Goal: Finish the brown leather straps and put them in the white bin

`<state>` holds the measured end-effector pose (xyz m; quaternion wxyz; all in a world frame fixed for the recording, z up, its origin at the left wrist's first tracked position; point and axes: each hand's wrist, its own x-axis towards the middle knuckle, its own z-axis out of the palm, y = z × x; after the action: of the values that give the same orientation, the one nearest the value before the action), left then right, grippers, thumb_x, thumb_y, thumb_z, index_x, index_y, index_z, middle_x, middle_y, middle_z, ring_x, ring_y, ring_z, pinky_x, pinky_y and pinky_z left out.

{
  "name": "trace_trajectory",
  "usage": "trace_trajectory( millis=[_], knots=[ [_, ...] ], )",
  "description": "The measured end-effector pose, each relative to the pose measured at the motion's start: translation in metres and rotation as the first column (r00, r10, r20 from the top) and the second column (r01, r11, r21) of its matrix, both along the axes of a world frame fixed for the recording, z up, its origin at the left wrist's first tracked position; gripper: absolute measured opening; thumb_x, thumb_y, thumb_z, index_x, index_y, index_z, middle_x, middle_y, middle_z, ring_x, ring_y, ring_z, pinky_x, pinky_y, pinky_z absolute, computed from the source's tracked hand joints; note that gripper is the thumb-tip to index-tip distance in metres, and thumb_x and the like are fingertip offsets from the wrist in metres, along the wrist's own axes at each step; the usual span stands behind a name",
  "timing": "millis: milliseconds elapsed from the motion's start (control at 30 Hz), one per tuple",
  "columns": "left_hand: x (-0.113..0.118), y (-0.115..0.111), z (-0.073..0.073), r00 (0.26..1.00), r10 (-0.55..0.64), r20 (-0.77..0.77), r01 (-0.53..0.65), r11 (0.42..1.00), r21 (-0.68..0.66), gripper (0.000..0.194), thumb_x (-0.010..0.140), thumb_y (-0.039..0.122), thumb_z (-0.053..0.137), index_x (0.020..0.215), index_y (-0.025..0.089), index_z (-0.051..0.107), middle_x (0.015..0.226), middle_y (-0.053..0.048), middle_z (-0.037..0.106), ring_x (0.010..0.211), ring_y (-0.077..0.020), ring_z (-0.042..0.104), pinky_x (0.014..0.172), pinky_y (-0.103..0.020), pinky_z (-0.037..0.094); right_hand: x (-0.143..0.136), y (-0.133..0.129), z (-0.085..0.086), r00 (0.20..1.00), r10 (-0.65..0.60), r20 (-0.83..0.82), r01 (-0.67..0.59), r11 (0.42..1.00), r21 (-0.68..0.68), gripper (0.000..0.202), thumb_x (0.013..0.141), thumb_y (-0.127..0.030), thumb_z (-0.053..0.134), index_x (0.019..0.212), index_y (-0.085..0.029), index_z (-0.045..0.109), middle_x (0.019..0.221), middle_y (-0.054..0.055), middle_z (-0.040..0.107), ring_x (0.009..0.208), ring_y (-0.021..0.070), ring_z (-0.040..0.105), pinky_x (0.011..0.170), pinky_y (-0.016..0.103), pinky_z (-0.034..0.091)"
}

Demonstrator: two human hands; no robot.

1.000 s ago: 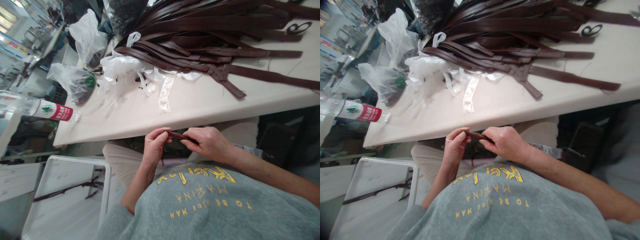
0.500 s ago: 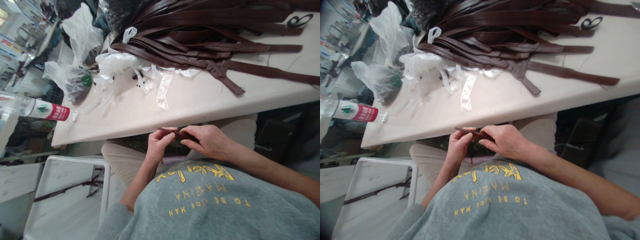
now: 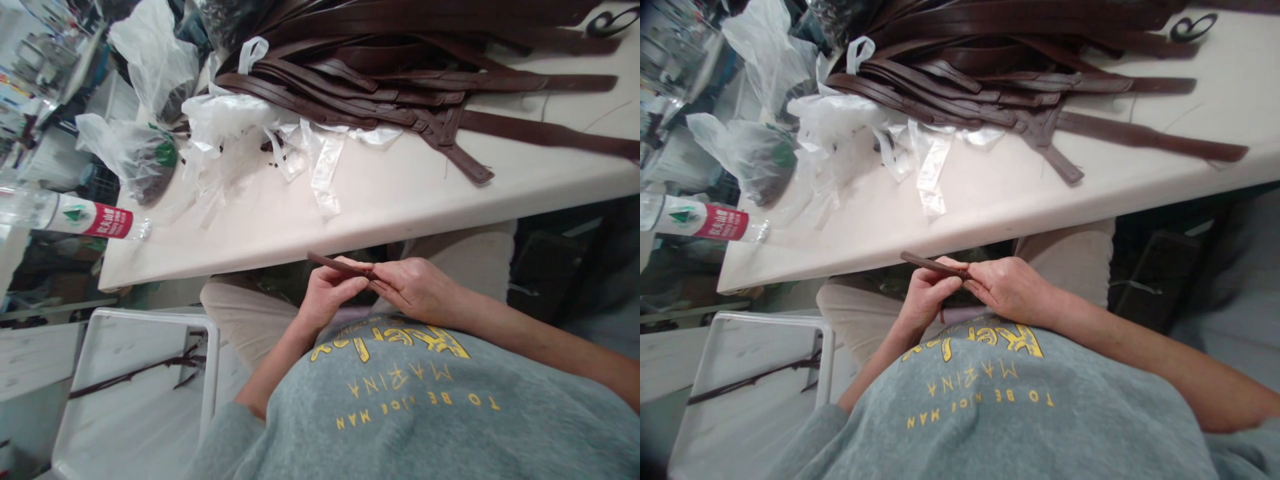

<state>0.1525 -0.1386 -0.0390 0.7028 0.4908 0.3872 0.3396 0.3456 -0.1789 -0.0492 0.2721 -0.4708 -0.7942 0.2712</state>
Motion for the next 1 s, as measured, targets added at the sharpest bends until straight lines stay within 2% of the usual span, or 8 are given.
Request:
trace_trajectory(
  millis=[133,267,533,633,700,833,933,1000],
  knots=[
    [-0.001,0.001,-0.004,0.999,0.03,-0.013,-0.03,0.999,0.039,0.018,0.074,0.031,0.082,0.089,0.022,0.08,0.092,-0.004,0.073,0.088,-0.0163,0.067,0.082,-0.026,0.055,-0.002,0.002,0.003,0.999,-0.026,-0.019,0.024,0.995,-0.098,0.031,0.103,-0.035,0.042,0.089,-0.016,0.062,0.08,0.005,0.069,0.067,0.0171,0.062,0.06,0.027,0.039],
    [-0.007,0.003,-0.01,0.995,0.097,-0.016,-0.095,0.991,0.097,0.013,0.078,0.029,0.08,0.091,0.023,0.08,0.091,-0.003,0.073,0.087,-0.0142,0.066,0.082,-0.024,0.053,0.001,0.0,0.005,0.99,-0.023,0.136,0.049,0.98,-0.195,0.023,0.099,-0.036,0.05,0.093,-0.017,0.061,0.075,0.003,0.067,0.065,0.0181,0.062,0.057,0.026,0.034],
    [-0.008,0.003,-0.01,0.989,0.149,0.014,-0.15,0.978,0.148,0.009,0.08,0.028,0.078,0.088,0.026,0.08,0.086,-0.001,0.071,0.084,-0.0109,0.062,0.079,-0.019,0.049,0.004,-0.007,0.008,0.962,-0.024,0.272,0.069,0.985,-0.156,0.026,0.096,-0.037,0.048,0.083,-0.018,0.058,0.061,0.001,0.058,0.054,0.0163,0.054,0.051,0.026,0.023],
    [-0.008,0.001,-0.01,0.991,0.135,0.02,-0.137,0.984,0.115,0.013,0.079,0.031,0.079,0.09,0.025,0.081,0.089,-0.002,0.071,0.085,-0.0127,0.063,0.08,-0.021,0.05,0.004,-0.01,0.004,0.973,0.001,0.233,0.031,0.99,-0.135,0.031,0.099,-0.035,0.039,0.078,-0.018,0.056,0.059,0.002,0.057,0.052,0.0159,0.053,0.051,0.027,0.024],
    [-0.005,-0.002,-0.01,0.998,0.069,0.004,-0.069,0.995,0.074,0.016,0.077,0.034,0.081,0.09,0.024,0.081,0.09,-0.003,0.07,0.086,-0.0144,0.063,0.08,-0.024,0.052,0.003,-0.011,0.002,0.983,0.033,0.178,-0.008,0.991,-0.134,0.034,0.1,-0.032,0.035,0.078,-0.017,0.057,0.062,0.004,0.059,0.054,0.0161,0.054,0.052,0.027,0.027],
    [0.003,-0.009,-0.007,0.999,-0.048,0.004,0.048,0.999,-0.007,0.02,0.072,0.034,0.084,0.088,0.023,0.081,0.091,-0.003,0.069,0.085,-0.0151,0.064,0.08,-0.026,0.052,-0.001,-0.008,0.0,0.995,0.055,0.083,-0.038,0.981,-0.192,0.035,0.099,-0.032,0.032,0.095,-0.014,0.062,0.081,0.01,0.069,0.068,0.0201,0.062,0.06,0.029,0.038],
    [0.004,-0.007,-0.009,1.0,-0.012,0.021,0.013,0.998,-0.061,0.019,0.071,0.032,0.085,0.086,0.022,0.081,0.091,-0.002,0.07,0.085,-0.0144,0.064,0.082,-0.026,0.051,0.004,-0.003,0.003,1.0,0.019,-0.01,-0.022,0.947,-0.321,0.034,0.097,-0.039,0.037,0.092,-0.015,0.06,0.082,0.009,0.067,0.071,0.0209,0.062,0.064,0.03,0.042],
    [0.0,0.0,-0.011,0.996,0.078,0.04,-0.073,0.99,-0.119,0.021,0.07,0.033,0.085,0.086,0.021,0.08,0.087,-0.002,0.071,0.083,-0.0142,0.064,0.081,-0.026,0.05,0.013,-0.004,0.005,0.995,0.025,-0.095,-0.065,0.898,-0.434,0.032,0.094,-0.045,0.046,0.098,-0.016,0.06,0.084,0.006,0.067,0.071,0.0197,0.061,0.064,0.029,0.044]
  ],
)
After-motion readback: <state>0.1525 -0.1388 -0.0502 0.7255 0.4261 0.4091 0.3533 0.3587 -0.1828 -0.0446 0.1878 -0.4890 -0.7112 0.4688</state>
